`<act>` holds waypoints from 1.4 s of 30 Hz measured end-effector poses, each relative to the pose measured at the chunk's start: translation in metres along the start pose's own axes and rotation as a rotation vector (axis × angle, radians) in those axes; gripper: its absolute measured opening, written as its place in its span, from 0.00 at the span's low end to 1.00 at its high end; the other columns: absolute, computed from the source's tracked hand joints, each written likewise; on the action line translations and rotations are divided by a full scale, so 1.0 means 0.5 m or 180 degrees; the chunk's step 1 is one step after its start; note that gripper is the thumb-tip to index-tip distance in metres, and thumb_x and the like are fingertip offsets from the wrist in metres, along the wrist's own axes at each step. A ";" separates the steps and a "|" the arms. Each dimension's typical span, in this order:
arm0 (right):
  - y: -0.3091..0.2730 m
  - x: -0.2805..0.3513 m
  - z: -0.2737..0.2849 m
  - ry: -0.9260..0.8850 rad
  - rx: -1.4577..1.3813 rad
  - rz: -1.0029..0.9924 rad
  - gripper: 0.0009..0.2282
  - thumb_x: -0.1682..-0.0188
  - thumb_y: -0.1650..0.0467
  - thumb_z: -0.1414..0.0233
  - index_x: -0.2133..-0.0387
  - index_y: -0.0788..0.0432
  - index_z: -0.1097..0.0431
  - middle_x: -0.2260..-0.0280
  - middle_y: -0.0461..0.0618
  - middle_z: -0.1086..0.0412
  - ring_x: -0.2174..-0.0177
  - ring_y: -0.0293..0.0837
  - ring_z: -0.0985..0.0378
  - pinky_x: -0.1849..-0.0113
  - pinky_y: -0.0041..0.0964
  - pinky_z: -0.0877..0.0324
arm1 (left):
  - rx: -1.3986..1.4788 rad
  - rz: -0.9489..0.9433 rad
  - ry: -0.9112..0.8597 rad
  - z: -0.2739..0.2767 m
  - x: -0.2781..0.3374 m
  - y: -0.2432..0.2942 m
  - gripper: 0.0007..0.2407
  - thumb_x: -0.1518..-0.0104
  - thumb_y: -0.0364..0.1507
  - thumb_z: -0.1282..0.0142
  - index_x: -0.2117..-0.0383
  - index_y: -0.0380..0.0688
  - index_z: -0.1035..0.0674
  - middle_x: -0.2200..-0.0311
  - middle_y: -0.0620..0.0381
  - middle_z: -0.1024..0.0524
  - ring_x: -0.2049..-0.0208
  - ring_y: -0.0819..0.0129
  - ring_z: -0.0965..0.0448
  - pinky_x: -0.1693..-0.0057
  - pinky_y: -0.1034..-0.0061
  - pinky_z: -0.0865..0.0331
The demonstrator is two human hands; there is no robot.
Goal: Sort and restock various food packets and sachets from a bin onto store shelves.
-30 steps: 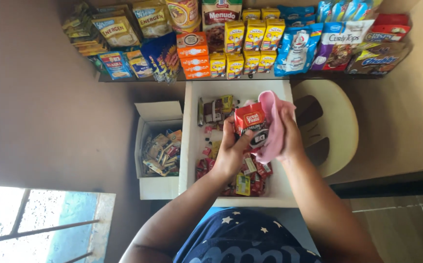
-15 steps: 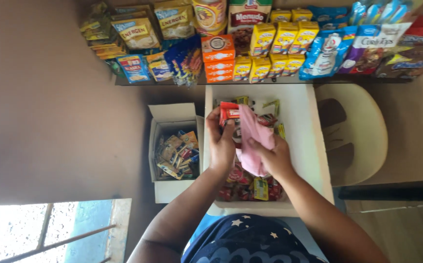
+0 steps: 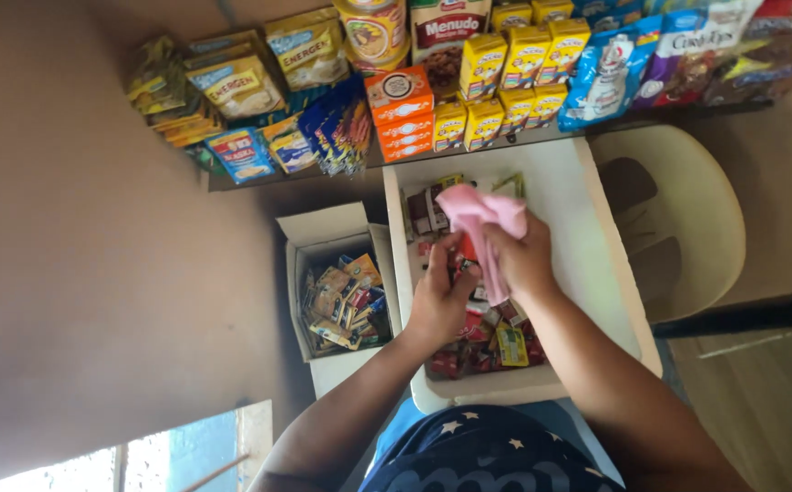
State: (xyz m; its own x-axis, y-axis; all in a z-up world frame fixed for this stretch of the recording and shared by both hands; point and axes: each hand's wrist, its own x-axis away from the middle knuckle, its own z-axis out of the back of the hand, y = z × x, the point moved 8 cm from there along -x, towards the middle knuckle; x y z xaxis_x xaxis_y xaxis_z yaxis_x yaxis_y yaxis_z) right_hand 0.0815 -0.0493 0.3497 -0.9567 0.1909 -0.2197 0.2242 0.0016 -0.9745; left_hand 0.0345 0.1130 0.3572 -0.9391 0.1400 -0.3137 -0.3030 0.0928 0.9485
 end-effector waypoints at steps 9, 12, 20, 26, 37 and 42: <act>0.073 0.039 0.080 0.0636 -0.1242 -0.0877 0.15 0.48 0.77 0.49 0.48 0.69 0.34 0.59 0.58 0.26 0.63 0.49 0.19 0.63 0.41 0.20 | 0.1662 0.1886 -0.0048 -0.023 0.004 -0.120 0.20 0.38 0.24 0.52 0.38 0.47 0.35 0.53 0.52 0.26 0.56 0.66 0.20 0.52 0.71 0.23; 0.117 0.108 0.029 0.0325 -0.0913 -0.1112 0.19 0.51 0.76 0.48 0.45 0.66 0.36 0.59 0.55 0.28 0.69 0.45 0.25 0.74 0.40 0.31 | 0.1574 0.1822 0.0384 -0.037 0.011 -0.158 0.19 0.37 0.23 0.53 0.39 0.49 0.36 0.52 0.52 0.26 0.54 0.68 0.22 0.51 0.72 0.24; 0.217 0.131 0.138 0.0766 -0.1445 -0.1459 0.19 0.43 0.66 0.48 0.44 0.68 0.36 0.62 0.57 0.30 0.66 0.48 0.25 0.66 0.43 0.28 | 0.2121 0.1514 0.0793 -0.043 0.003 -0.125 0.17 0.35 0.23 0.54 0.39 0.45 0.33 0.51 0.53 0.23 0.51 0.66 0.22 0.44 0.69 0.27; 0.181 0.137 0.129 0.0151 -0.1135 -0.1367 0.21 0.49 0.69 0.47 0.43 0.62 0.40 0.52 0.53 0.29 0.52 0.46 0.24 0.51 0.42 0.26 | 0.2231 0.1848 0.0939 -0.089 0.015 -0.170 0.19 0.36 0.25 0.55 0.37 0.44 0.33 0.51 0.52 0.23 0.51 0.65 0.22 0.46 0.68 0.26; 0.173 0.020 0.210 0.0275 -0.1548 -0.1278 0.18 0.42 0.71 0.48 0.41 0.67 0.38 0.55 0.53 0.28 0.54 0.48 0.25 0.54 0.43 0.27 | 0.1916 0.2188 0.0451 -0.175 0.031 -0.126 0.16 0.33 0.30 0.50 0.42 0.37 0.25 0.54 0.51 0.20 0.55 0.69 0.20 0.48 0.74 0.26; 0.143 0.062 0.168 -0.0392 -0.1759 -0.1865 0.23 0.46 0.63 0.46 0.41 0.59 0.42 0.55 0.52 0.28 0.55 0.51 0.21 0.61 0.54 0.23 | 0.1383 0.2485 0.1142 -0.130 0.026 -0.169 0.14 0.42 0.27 0.48 0.50 0.53 0.30 0.62 0.54 0.23 0.68 0.67 0.21 0.67 0.66 0.27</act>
State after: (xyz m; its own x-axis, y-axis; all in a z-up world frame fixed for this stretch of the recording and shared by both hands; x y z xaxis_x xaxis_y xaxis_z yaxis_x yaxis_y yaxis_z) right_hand 0.0522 -0.1258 0.2697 -0.9535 -0.1006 0.2842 -0.2905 0.5581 -0.7773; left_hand 0.0372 0.0430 0.2758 -0.8662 0.0138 0.4996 0.4470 0.4684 0.7621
